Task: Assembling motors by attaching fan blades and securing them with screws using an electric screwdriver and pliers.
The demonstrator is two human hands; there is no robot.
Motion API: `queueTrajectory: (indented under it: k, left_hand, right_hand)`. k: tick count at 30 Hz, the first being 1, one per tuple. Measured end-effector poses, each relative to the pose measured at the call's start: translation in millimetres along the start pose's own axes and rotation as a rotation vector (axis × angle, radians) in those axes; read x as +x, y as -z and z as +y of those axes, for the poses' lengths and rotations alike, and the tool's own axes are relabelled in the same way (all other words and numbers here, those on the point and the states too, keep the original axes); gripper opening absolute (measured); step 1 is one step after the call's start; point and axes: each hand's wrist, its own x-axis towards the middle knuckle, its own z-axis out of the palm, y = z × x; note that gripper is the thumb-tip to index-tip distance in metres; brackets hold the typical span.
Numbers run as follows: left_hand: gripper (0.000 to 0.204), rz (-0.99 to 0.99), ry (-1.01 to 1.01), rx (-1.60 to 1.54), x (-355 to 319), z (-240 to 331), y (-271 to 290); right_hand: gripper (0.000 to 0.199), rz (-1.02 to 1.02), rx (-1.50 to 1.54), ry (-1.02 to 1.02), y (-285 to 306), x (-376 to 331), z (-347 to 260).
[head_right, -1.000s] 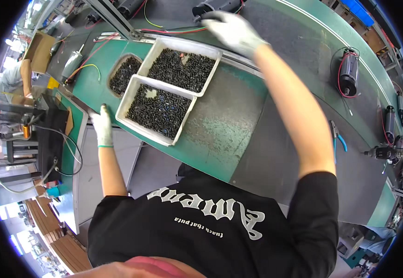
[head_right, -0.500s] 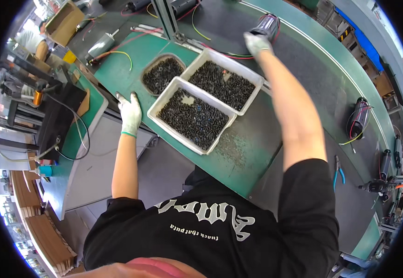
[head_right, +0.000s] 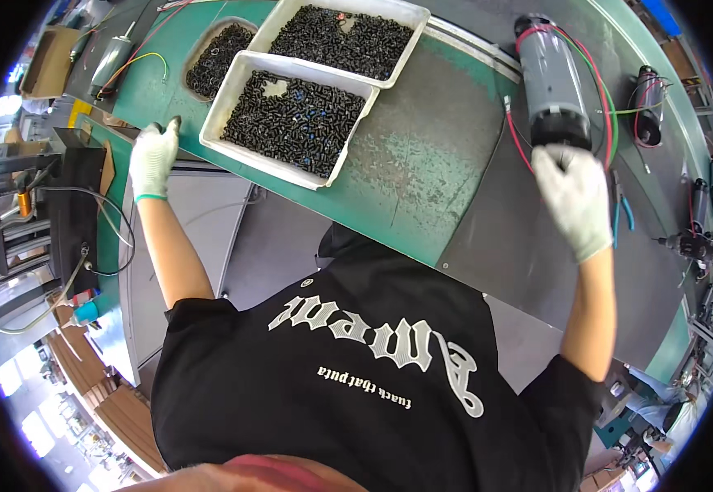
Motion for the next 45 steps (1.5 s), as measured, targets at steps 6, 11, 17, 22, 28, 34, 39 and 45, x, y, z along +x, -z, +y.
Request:
queueTrajectory:
  k: [6, 11, 17, 22, 28, 34, 39, 45]
  left_hand:
    - [0.033, 0.334, -0.672, -0.355, -20, 167, 106]
    - [0.029, 0.139, -0.793, -0.112, 22, 225, 80]
    - [0.038, 0.206, -0.89, -0.088, 45, 249, 57]
    - [0.04, 0.302, -0.969, -0.16, 55, 235, 48]
    - [0.04, 0.205, -0.905, -0.456, 32, 225, 74]
    - [0.029, -0.387, -0.684, -1.445, -90, 230, 125]
    - [0.046, -1.39, -0.401, -2.213, -225, 291, 116]
    - [0.029, -2.063, -0.314, -2.449, -269, 332, 101]
  right_hand:
    - [0.029, 0.243, 0.352, -0.409, -57, -39, -51]
    - [0.028, -0.14, 0.703, -0.344, -19, -65, -38]
    - [0.036, 0.32, 0.774, -0.507, 24, -154, 43]
    - [0.043, 1.58, 0.156, -0.577, 37, -161, 147]
    - [0.058, 1.06, -0.063, -0.651, 98, -189, 308]
    - [0.032, 0.6, 0.574, -0.417, 131, -157, 293]
    - [0.027, 0.899, 1.294, 0.105, 127, -108, 131]
    - [0.025, 1.428, 0.475, 0.151, 82, -73, 5]
